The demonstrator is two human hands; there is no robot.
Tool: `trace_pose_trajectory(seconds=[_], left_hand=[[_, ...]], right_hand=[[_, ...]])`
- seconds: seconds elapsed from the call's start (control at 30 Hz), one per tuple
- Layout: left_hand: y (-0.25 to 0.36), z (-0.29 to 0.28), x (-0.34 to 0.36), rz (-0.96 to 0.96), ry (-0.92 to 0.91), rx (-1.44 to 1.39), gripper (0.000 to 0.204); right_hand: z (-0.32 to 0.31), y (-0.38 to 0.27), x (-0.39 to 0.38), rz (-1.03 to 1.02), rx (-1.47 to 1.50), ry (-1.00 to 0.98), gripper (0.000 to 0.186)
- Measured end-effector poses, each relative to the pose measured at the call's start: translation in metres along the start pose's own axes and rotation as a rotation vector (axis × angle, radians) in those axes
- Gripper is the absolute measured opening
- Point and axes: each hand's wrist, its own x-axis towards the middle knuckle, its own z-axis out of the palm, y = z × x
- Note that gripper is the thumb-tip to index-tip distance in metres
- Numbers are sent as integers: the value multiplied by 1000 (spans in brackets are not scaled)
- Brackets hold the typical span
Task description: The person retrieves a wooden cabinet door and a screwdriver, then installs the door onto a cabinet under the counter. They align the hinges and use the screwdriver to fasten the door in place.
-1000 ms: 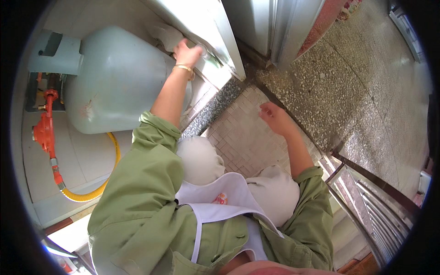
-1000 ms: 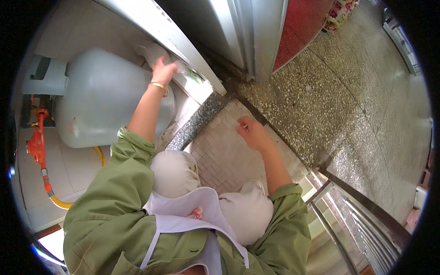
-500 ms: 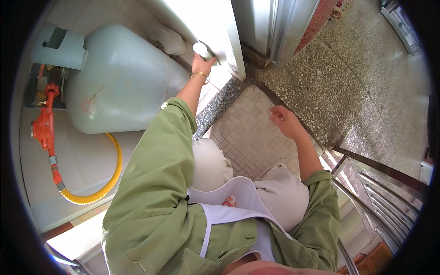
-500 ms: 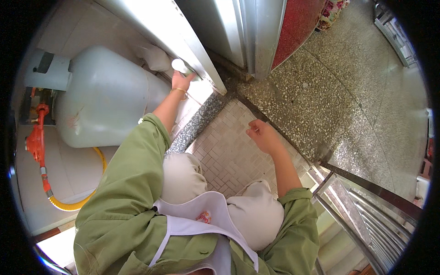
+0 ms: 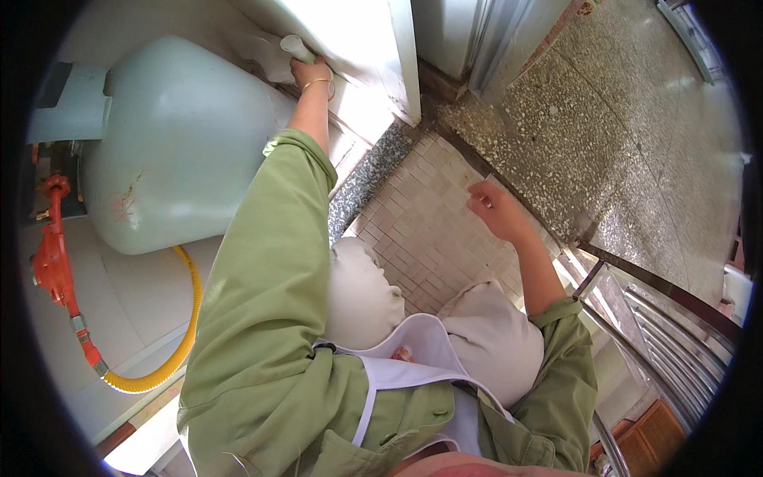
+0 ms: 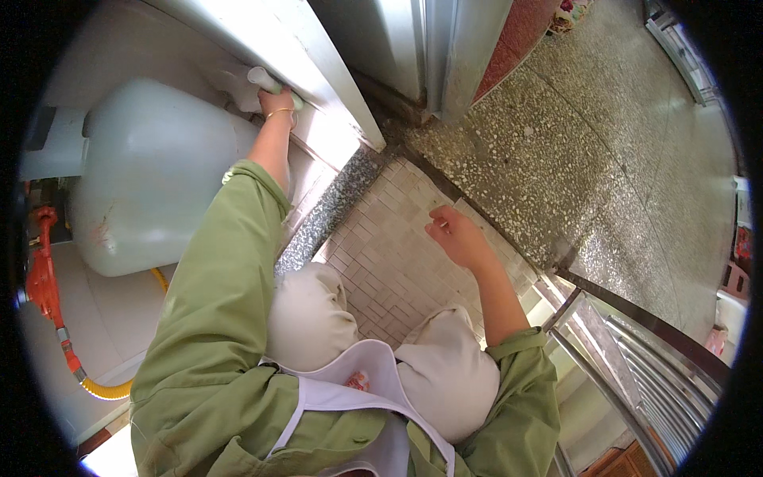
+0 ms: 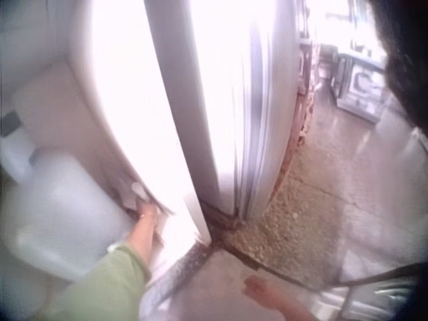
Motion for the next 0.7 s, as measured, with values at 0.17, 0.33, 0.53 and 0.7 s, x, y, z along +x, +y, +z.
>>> trace_pose_trajectory(seconds=[0.17,0.33,0.53,0.7], left_hand=[[-12,4,-14,-121,20,31,64],[-52,-4,-89,405,-267,445,79],[-65,-27,-150,917,-925,938,88],[-92,-36,-179,1037,-749,760,87]], right_hand=[[3,-1,1,14,-21,-6,33],[6,9,0,39,2,-2,34],[4,10,-9,87,-27,-52,34],[-1,4,-9,98,-2,-26,35]])
